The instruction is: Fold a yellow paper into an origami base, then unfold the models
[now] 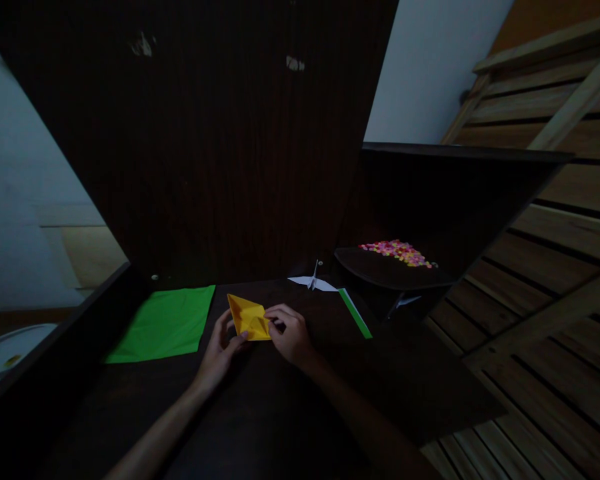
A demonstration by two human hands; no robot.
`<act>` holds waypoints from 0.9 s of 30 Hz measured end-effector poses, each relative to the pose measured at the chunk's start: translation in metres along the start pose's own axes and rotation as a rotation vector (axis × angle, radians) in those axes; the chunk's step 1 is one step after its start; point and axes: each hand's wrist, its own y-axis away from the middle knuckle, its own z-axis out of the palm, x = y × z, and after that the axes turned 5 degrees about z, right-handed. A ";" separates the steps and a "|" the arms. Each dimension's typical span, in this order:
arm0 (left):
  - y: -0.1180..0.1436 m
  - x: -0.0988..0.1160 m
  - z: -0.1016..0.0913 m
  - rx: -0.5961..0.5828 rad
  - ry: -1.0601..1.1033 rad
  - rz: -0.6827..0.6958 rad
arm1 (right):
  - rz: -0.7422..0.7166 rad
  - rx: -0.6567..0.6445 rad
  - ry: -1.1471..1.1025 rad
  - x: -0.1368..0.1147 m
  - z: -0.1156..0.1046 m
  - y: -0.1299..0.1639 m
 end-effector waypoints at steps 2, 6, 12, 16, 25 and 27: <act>-0.001 -0.001 -0.001 0.026 0.040 -0.018 | 0.050 -0.013 -0.043 0.003 0.004 0.004; -0.002 -0.006 -0.004 0.013 0.018 0.006 | 0.239 -0.017 -0.191 0.012 0.010 0.010; 0.001 -0.007 -0.010 -0.018 -0.115 0.136 | 0.564 -0.039 -0.416 0.021 0.007 0.014; 0.005 -0.004 -0.012 -0.115 -0.187 0.144 | 0.616 -0.097 -0.517 0.017 0.008 0.015; 0.010 0.008 -0.007 -0.171 -0.215 0.077 | 0.633 -0.173 -0.579 0.013 0.017 0.024; 0.009 0.007 -0.007 -0.156 -0.164 0.047 | 0.658 -0.161 -0.599 0.012 0.016 0.024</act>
